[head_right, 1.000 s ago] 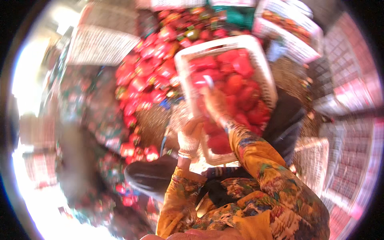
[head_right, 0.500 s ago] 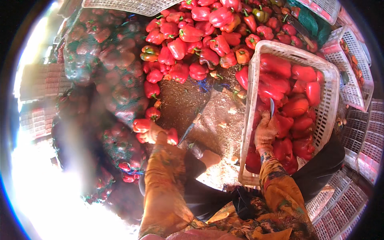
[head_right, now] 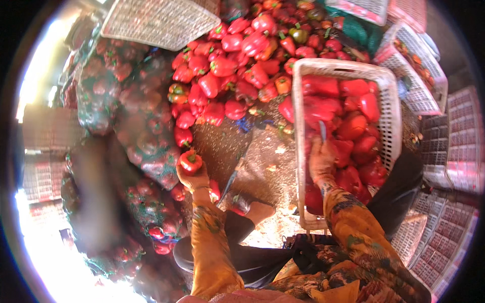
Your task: The person sorts red bell peppers by hand, taking them from a large pile on the ground and placing them into a white plastic crate.
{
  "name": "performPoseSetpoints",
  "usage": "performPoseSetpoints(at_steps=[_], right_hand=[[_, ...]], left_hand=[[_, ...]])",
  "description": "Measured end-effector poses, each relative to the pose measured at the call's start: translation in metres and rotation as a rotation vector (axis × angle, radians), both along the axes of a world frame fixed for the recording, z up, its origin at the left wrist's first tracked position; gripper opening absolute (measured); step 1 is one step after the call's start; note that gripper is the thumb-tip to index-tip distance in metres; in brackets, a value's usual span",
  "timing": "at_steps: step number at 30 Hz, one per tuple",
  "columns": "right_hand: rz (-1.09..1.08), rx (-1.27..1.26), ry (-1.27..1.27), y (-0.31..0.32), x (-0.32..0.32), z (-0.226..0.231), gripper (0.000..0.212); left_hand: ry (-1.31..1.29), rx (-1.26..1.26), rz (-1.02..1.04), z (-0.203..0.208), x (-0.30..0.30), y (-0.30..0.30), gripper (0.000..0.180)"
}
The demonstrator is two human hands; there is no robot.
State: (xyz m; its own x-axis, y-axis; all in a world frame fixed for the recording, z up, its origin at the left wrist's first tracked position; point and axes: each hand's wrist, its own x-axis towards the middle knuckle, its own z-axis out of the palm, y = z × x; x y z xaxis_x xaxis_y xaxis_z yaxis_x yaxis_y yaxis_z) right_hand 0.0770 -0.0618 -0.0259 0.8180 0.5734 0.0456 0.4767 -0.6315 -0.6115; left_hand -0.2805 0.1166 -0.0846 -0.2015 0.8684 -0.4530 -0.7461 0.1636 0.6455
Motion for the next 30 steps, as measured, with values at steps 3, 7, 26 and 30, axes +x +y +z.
performPoseSetpoints(at_steps=[3, 7, 26, 30], right_hand=[[0.003, 0.253, 0.237, -0.006, 0.008, 0.02, 0.046], [0.315, 0.41, 0.552, -0.047, 0.003, 0.089, 0.025], [0.338, 0.416, 1.357, -0.119, -0.012, 0.087, 0.012], [0.305, 0.208, 1.298, -0.118, -0.006, 0.094, 0.019]], left_hand=[[-0.378, 0.111, -0.142, 0.035, 0.078, -0.032, 0.063], [-0.54, 0.141, -0.427, 0.107, 0.164, -0.11, 0.057], [1.532, 0.729, -0.727, 0.136, 0.213, -0.221, 0.029], [1.61, 0.593, -0.662, 0.136, 0.222, -0.222, 0.031]])
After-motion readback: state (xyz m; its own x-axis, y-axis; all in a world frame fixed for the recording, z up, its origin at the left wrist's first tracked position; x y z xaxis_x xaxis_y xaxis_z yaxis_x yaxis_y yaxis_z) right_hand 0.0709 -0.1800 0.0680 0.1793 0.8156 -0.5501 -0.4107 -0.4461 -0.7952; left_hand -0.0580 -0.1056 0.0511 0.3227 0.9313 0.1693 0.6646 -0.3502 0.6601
